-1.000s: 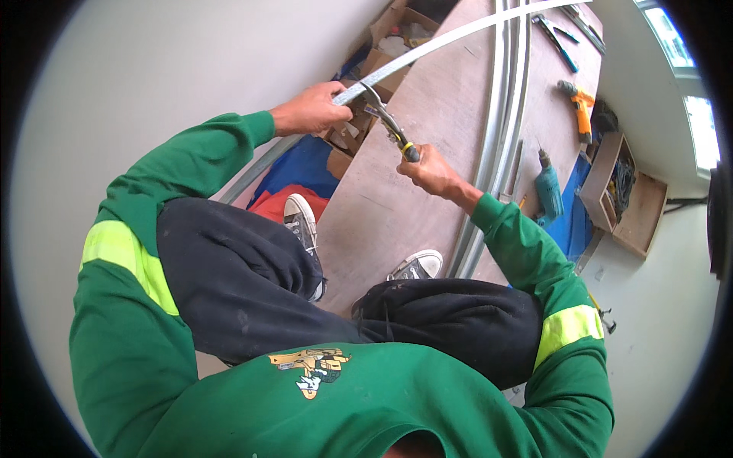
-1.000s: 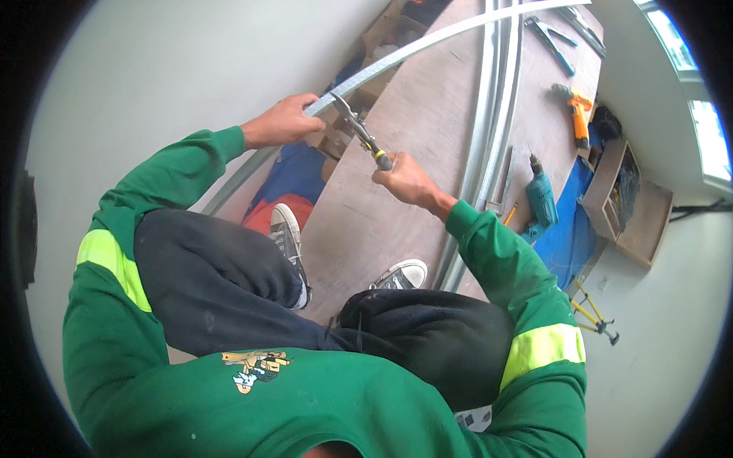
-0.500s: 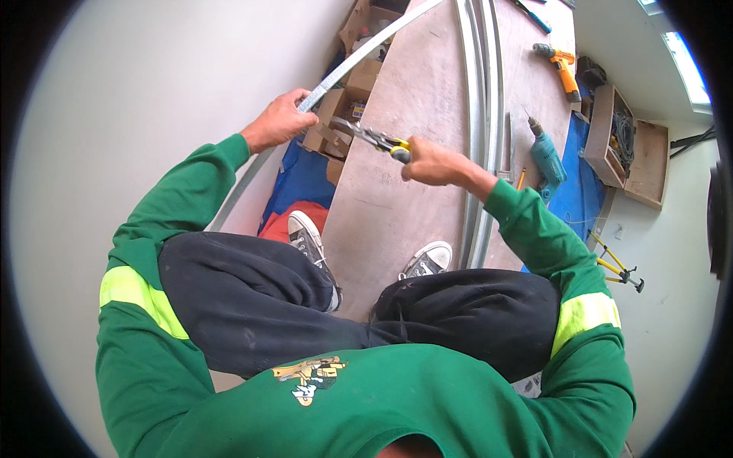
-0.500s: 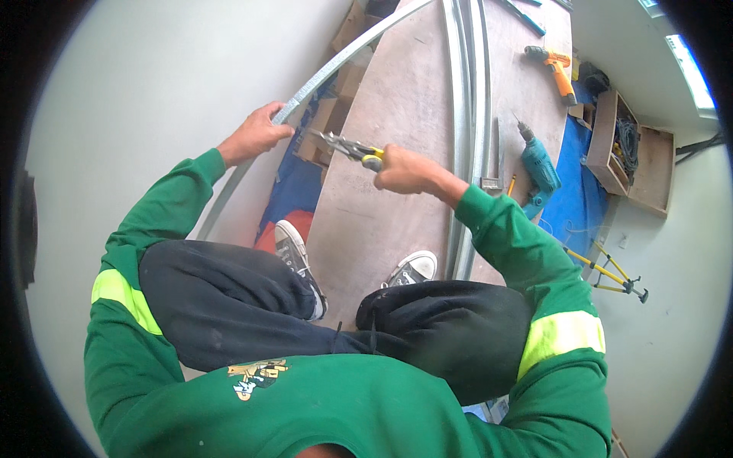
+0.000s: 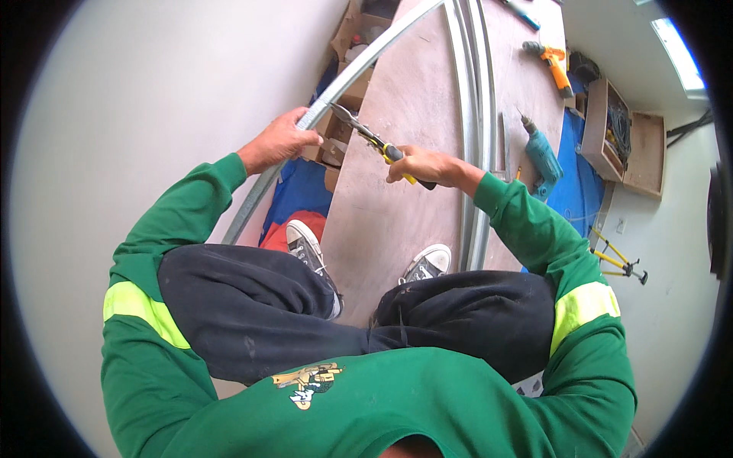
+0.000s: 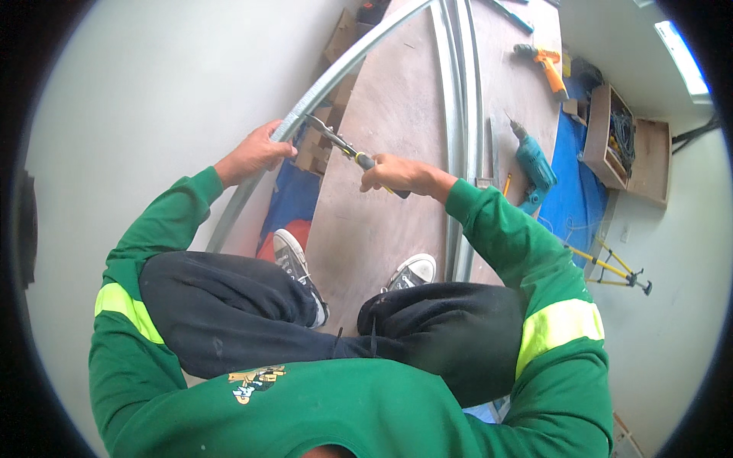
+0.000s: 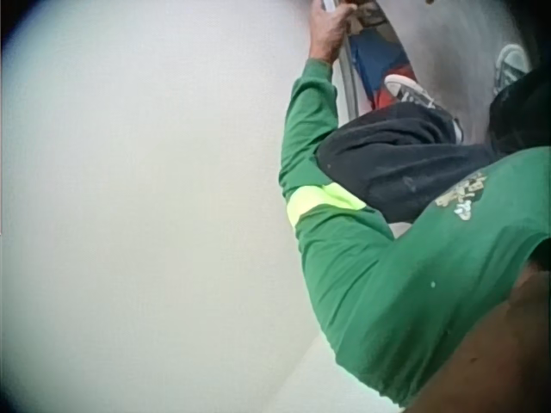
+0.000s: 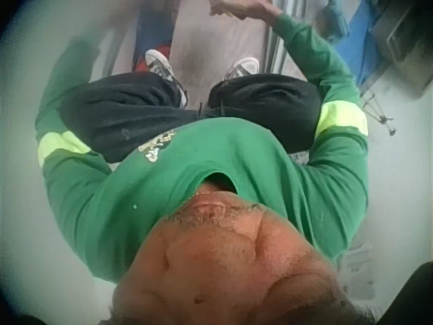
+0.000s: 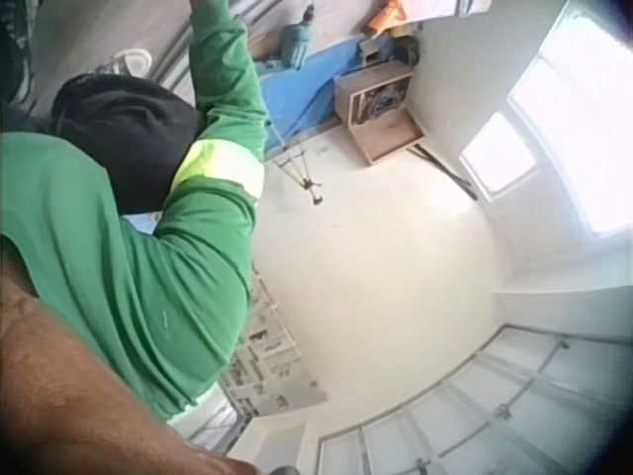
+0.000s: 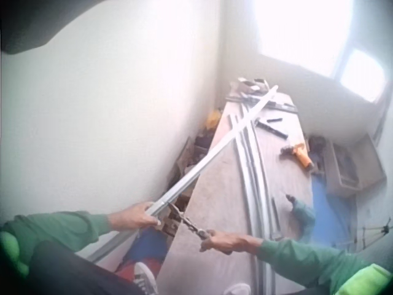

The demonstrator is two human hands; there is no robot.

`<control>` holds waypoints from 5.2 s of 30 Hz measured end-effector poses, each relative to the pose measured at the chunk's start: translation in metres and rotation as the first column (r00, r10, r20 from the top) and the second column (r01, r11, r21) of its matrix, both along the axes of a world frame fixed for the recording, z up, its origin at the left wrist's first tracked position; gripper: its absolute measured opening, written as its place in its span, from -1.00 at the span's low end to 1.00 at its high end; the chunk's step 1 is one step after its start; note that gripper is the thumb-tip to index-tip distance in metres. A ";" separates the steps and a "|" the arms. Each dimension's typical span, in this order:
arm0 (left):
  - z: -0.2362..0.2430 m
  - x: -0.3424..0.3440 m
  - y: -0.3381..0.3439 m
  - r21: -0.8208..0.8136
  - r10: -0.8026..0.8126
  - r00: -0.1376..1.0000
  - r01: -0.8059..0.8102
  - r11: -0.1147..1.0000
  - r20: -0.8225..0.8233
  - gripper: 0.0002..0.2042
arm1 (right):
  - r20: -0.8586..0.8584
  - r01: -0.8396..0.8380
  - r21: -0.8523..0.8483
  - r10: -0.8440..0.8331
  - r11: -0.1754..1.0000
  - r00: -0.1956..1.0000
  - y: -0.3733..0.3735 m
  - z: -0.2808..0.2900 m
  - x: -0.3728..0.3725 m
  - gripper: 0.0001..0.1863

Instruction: The person measures and marks metal profiles on the ceiling, then cuts them to size using tin snips. The cut pieces are placed on the floor.

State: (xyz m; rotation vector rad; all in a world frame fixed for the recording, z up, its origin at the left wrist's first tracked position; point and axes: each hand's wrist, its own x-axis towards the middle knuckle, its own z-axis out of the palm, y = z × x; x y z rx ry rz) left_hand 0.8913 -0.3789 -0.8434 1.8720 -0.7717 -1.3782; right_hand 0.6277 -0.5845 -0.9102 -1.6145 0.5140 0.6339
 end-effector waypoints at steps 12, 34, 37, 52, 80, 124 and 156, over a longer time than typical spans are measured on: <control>0.005 -0.015 0.005 -0.019 -0.071 0.963 0.079 0.997 0.258 -0.32 | 0.011 -0.046 -0.031 0.047 0.998 0.999 0.003 -0.011 0.003 -0.39; 0.016 -0.013 0.011 -0.039 -0.044 0.992 0.049 0.998 0.116 -0.31 | 0.034 -0.008 0.095 0.005 0.995 0.999 0.007 -0.022 0.008 -0.22; 0.015 -0.014 0.012 -0.036 -0.038 0.995 0.041 0.999 0.092 -0.31 | 0.042 -0.041 0.071 0.038 0.997 0.998 0.003 -0.021 0.009 -0.21; 0.011 -0.016 0.013 -0.148 0.015 0.998 -0.005 0.989 0.067 -0.32 | 0.100 -0.017 0.047 0.012 0.999 0.995 0.019 -0.027 0.008 -0.24; 0.015 0.009 0.010 -0.001 -0.019 0.968 0.019 1.000 -0.250 -0.44 | 0.052 -0.124 0.074 0.121 0.989 0.991 0.003 -0.017 0.016 -0.23; -0.002 -0.022 0.011 -0.069 0.024 0.994 -0.031 0.997 -0.108 -0.29 | 0.102 -0.122 -0.177 0.141 0.977 0.985 -0.001 -0.031 0.007 -0.20; -0.057 -0.066 0.121 -0.079 0.111 0.922 -0.151 0.985 -0.370 -0.17 | 0.014 -0.214 -0.106 0.216 0.971 0.976 0.087 -0.006 -0.036 -0.12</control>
